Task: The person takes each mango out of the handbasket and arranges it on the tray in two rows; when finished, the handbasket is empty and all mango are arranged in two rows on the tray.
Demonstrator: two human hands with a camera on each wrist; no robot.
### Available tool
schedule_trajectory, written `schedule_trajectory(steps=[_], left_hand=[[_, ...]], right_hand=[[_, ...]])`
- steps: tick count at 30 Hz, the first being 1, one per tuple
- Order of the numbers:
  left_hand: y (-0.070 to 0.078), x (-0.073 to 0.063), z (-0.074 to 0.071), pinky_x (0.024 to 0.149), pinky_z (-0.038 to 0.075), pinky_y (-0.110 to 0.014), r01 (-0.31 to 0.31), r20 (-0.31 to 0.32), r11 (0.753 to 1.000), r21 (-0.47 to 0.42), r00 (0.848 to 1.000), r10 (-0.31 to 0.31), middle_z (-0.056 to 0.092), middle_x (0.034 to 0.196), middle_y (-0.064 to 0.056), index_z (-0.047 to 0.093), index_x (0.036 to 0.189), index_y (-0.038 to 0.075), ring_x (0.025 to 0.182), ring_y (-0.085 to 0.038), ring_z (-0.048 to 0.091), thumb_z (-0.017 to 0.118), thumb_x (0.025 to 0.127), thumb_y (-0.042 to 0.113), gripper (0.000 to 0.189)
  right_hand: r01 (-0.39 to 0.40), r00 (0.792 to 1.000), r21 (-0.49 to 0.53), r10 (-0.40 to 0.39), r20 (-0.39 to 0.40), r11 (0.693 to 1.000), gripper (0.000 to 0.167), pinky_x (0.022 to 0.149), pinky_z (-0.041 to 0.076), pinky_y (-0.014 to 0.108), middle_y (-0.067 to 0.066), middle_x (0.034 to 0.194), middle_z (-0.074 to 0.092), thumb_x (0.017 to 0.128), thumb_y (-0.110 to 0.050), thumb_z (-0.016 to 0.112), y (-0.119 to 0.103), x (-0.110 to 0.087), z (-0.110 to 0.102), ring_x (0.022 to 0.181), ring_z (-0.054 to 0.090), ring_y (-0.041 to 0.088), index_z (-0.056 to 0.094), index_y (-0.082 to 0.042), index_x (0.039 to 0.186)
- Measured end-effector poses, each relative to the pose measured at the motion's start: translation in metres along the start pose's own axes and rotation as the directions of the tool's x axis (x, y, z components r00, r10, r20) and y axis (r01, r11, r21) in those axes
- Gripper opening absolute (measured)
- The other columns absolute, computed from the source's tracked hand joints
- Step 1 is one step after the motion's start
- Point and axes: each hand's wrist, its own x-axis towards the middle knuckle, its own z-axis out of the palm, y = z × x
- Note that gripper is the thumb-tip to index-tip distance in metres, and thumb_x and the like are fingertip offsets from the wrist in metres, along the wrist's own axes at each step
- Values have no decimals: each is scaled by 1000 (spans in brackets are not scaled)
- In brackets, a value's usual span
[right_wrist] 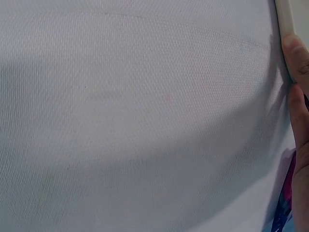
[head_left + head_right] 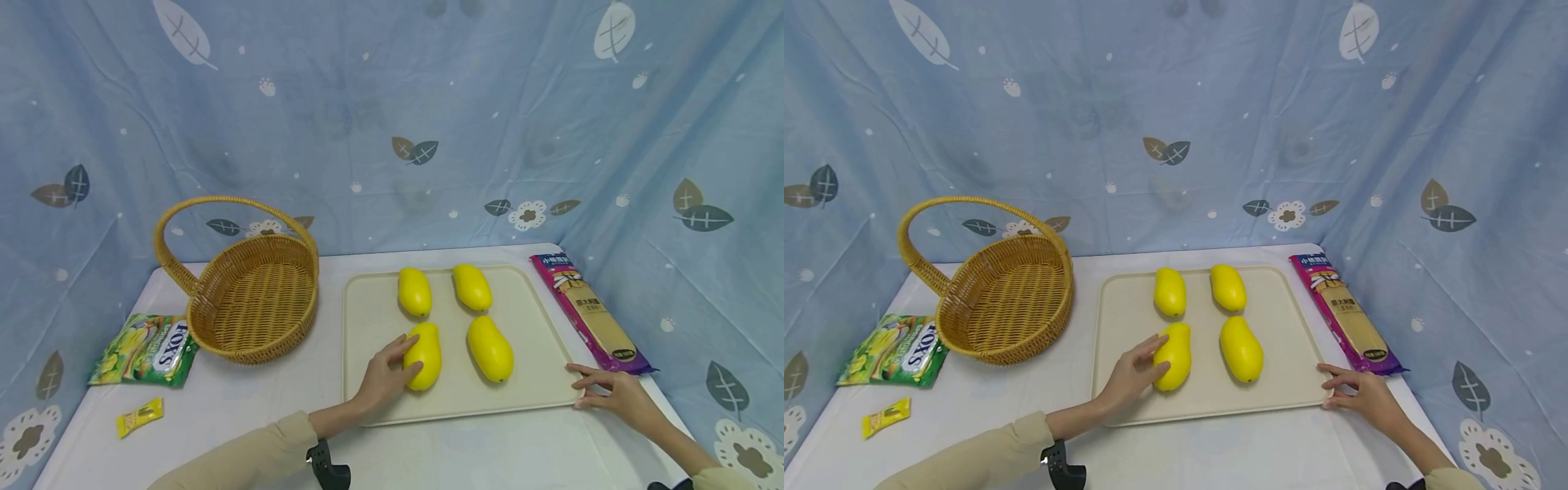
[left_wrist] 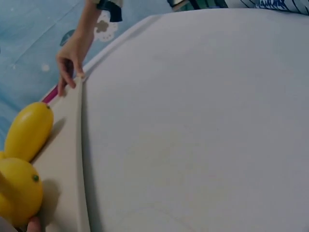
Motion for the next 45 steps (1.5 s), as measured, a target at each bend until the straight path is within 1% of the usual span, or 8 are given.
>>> schedule_trajectory(steps=[5,8,13,17,25,31,41,45], left_hand=[[0,-3,5,110,32,-50,-5,-29,999,-42,1000,4,37,148,-20,58,133,12,137,-38,33,66,91,16,43],[1,-4,10,112,26,-52,7,-87,998,-62,996,-13,37,148,-20,59,132,11,137,-38,32,66,92,17,42],[3,-6,19,110,29,-52,44,-192,996,-84,980,-59,37,148,-19,61,130,10,135,-39,34,65,92,15,39],[6,-10,25,111,28,-51,82,-226,990,-117,968,-107,34,149,-17,61,130,9,136,-38,34,64,92,12,38],[9,-15,27,112,26,-52,95,-233,986,-134,965,-125,33,150,-15,63,127,10,136,-38,32,67,89,9,39],[8,-14,22,112,25,-54,129,-236,983,-130,959,-157,35,150,-11,65,125,14,133,-35,38,72,86,14,40],[7,-14,16,103,42,-44,144,-229,979,-141,958,-174,37,149,-10,66,124,14,126,-31,45,76,82,15,43],[7,-13,13,100,46,-42,150,-225,976,-155,957,-183,38,148,-9,67,122,14,126,-33,44,77,80,14,43]], right_hand=[[2,1000,-9,-3,-10,1000,23,78,41,-1,-19,119,63,65,-4,84,0,0,0,101,51,-16,75,-8,86],[0,1000,-18,0,-13,1000,23,75,43,0,-19,118,63,65,-5,84,0,0,0,100,51,-16,75,-8,86],[-13,1000,-23,13,-6,1000,23,75,43,0,-19,118,63,65,-6,84,-2,0,0,100,50,-17,75,-9,86],[-18,1000,-25,18,-2,1000,23,75,43,0,-19,118,63,65,-6,84,-3,-1,0,99,51,-17,76,-9,86],[-50,999,-41,50,-8,998,22,67,47,5,-25,117,61,66,-7,84,-5,-1,0,95,52,-18,76,-9,86],[-41,999,-27,41,-2,999,22,71,46,3,-23,118,61,66,-6,84,-3,-1,1,99,50,-18,76,-9,87],[-26,1000,-25,26,1,999,23,67,48,6,-26,119,59,66,-6,84,-4,-1,3,92,56,-15,75,-8,87],[-69,995,10,68,76,998,24,70,47,5,-25,121,58,71,-10,82,-9,3,0,97,52,-17,75,-6,93]])
